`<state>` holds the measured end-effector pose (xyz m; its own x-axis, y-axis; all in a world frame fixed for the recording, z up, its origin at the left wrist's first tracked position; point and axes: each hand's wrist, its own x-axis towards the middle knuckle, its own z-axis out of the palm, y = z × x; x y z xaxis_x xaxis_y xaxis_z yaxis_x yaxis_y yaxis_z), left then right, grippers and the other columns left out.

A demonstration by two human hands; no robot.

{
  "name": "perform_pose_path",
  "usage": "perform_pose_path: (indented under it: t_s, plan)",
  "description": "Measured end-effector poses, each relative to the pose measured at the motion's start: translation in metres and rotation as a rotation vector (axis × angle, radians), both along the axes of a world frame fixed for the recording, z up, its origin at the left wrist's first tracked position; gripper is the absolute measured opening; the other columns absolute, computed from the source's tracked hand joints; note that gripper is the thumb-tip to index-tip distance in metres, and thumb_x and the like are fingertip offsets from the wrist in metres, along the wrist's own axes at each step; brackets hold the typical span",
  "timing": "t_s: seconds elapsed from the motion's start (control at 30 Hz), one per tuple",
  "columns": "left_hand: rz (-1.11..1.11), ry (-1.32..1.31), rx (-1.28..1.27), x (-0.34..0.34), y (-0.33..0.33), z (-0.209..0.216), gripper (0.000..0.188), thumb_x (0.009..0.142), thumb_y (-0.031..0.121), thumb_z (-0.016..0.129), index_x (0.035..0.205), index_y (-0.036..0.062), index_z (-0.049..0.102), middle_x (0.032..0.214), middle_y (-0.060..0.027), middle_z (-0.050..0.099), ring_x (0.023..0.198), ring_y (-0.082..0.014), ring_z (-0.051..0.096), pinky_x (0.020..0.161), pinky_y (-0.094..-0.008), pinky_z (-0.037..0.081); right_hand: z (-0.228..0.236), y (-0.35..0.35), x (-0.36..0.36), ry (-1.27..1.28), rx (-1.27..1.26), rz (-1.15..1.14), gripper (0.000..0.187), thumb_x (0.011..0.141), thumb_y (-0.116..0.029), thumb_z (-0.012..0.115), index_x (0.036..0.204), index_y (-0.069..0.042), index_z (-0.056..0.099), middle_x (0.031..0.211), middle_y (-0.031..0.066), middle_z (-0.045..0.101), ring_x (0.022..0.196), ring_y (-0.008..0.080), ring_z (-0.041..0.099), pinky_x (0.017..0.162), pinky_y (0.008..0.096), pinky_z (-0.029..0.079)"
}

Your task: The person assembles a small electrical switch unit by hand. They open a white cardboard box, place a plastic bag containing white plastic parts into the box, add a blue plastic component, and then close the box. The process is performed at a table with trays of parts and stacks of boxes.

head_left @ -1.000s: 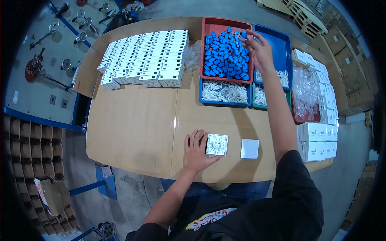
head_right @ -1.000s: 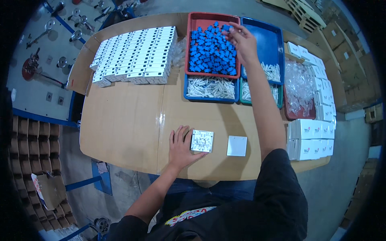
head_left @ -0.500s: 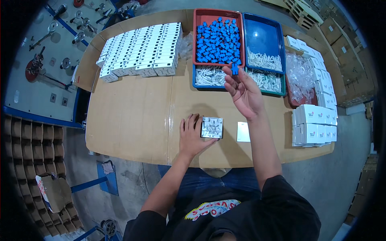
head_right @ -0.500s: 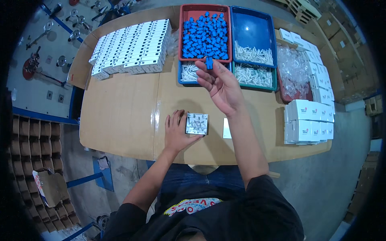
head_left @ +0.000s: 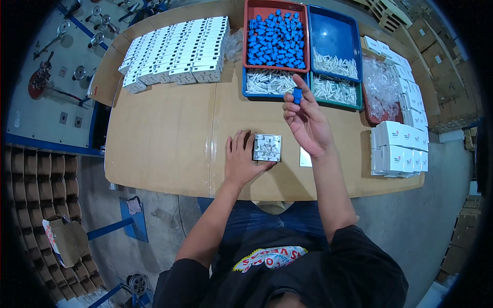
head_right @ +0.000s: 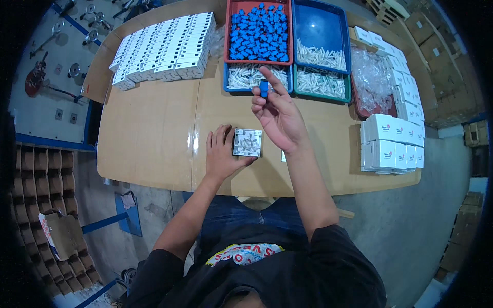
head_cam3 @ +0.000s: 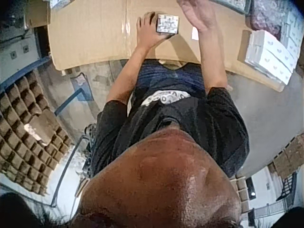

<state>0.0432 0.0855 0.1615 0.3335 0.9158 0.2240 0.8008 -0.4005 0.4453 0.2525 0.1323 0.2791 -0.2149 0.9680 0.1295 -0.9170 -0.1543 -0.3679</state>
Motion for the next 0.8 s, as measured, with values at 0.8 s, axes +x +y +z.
perform_pose_path:
  t_s: [0.8]
  plan:
    - [0.008,0.014,0.005,-0.003,0.001,-0.008,0.104,0.065,0.07,0.082,0.141,0.0043,0.054,0.145,-0.014,0.048,0.145,-0.0317,0.037,0.121,-0.0591,0.022,-0.084,-0.029,-0.002,-0.806,-0.274,-0.01,0.046,0.102,-0.001,0.057,0.146,0.005,0.048,0.138,0.017,0.061,0.119,0.027,0.067,0.098,0.0316,0.058]
